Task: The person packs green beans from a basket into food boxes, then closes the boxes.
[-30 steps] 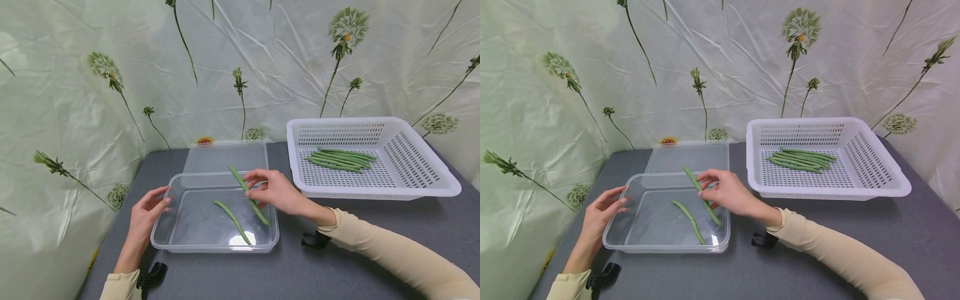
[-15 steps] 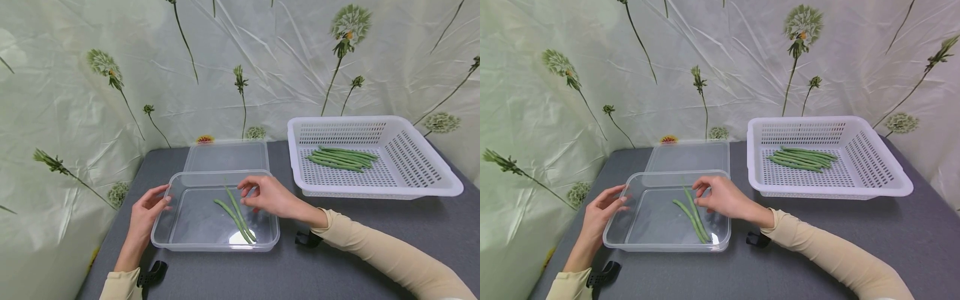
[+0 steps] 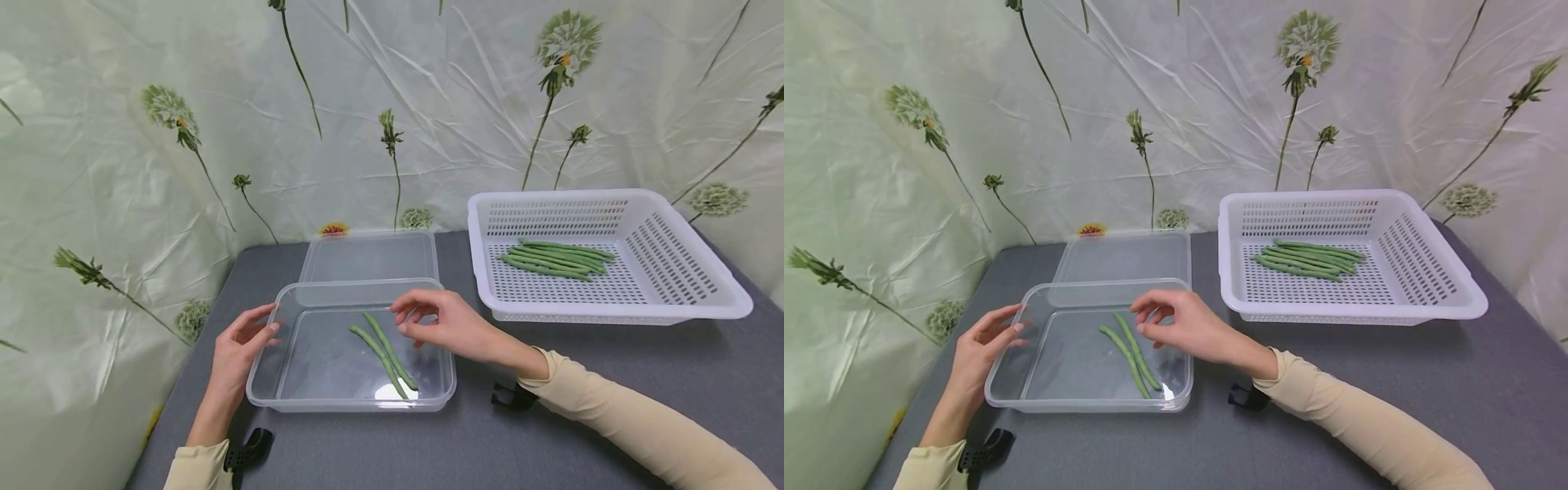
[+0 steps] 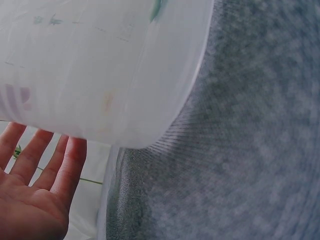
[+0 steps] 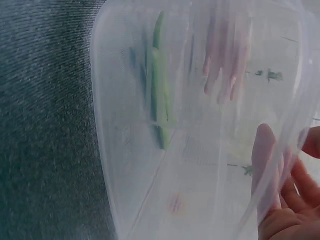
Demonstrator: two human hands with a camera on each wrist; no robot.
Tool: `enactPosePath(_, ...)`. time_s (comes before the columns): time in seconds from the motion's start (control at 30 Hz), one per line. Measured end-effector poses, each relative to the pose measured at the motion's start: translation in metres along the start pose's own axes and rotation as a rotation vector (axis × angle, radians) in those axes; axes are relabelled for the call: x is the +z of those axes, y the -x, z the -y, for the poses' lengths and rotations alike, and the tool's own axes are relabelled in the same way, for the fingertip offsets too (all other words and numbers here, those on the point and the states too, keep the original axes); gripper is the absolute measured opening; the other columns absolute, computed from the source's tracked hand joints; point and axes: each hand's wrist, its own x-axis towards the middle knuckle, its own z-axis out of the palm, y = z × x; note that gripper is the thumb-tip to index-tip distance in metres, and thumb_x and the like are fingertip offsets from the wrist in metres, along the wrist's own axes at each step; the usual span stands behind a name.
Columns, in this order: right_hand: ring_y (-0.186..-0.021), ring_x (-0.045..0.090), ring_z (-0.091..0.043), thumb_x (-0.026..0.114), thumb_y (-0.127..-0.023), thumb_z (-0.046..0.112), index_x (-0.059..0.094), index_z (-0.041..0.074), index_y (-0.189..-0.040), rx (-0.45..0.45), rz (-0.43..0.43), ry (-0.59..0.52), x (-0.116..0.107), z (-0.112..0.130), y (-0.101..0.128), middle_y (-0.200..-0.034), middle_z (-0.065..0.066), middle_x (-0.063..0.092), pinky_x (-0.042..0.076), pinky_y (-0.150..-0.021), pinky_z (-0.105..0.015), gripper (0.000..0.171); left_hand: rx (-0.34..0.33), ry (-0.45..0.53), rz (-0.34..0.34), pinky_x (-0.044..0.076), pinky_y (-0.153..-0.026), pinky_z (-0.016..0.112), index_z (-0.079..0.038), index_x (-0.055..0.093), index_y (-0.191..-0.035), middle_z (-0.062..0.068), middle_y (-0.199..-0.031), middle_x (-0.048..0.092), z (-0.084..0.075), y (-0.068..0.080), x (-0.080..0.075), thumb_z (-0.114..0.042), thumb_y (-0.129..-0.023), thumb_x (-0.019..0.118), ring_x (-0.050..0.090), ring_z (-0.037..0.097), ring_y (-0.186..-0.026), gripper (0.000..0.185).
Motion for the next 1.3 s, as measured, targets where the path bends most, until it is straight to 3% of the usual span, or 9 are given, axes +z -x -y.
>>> enactPosePath(0.2,-0.090,0.064,-0.020,0.070,-0.093,0.011,0.067,0.018,-0.120,-0.053,0.018,0.016,-0.008,0.007,0.010,-0.106,0.000,0.067,0.058,-0.069,-0.037,0.028,0.000,0.003,-0.001,0.056,-0.074,0.026,-0.001,0.058,-0.133,-0.002,-0.123,0.064,0.001,0.001,0.000,-0.017,-0.095,0.068,0.066,0.012,-0.101,0.043)
enactPosePath(0.4,-0.095,0.063,-0.017,0.071,-0.092,0.017,0.065,0.025,-0.122,-0.068,0.004,0.106,-0.022,0.014,0.021,-0.105,0.005,0.067,0.056,-0.073,-0.033,0.031,0.011,0.007,0.006,0.056,-0.073,0.025,0.000,0.058,-0.133,-0.002,-0.124,0.064,0.002,0.003,-0.001,-0.015,-0.095,0.068,0.066,0.011,-0.100,0.043)
enactPosePath(0.87,-0.095,0.064,-0.024,0.067,-0.093,0.004,0.063,0.012,-0.124,-0.092,-0.120,0.085,-0.055,0.024,0.038,-0.110,-0.004,0.066,0.058,-0.072,-0.038,0.032,-0.014,-0.010,0.088,0.056,-0.077,0.027,-0.003,0.056,-0.136,-0.002,-0.128,0.062,0.003,0.001,-0.012,-0.018,-0.095,0.068,0.066,0.011,-0.105,0.045)
enactPosePath(1.07,-0.095,0.065,-0.028,0.067,-0.092,0.000,0.064,0.010,-0.122,-0.124,-0.174,0.100,-0.068,0.028,0.045,-0.109,-0.008,0.067,0.058,-0.070,-0.036,0.032,-0.016,-0.004,0.079,0.056,-0.075,0.027,-0.002,0.057,-0.135,-0.002,-0.127,0.062,0.003,0.000,-0.010,-0.018,-0.095,0.068,0.066,0.011,-0.104,0.044)
enactPosePath(1.3,-0.096,0.067,-0.024,0.065,-0.093,-0.001,0.063,0.007,-0.124,-0.110,-0.201,0.093,-0.075,0.032,0.050,-0.113,-0.014,0.065,0.059,-0.071,-0.040,0.032,-0.031,0.087,0.058,0.056,-0.076,0.026,0.001,0.055,-0.134,-0.004,-0.124,0.062,0.002,-0.001,-0.005,-0.014,-0.095,0.067,0.066,0.011,-0.104,0.043)
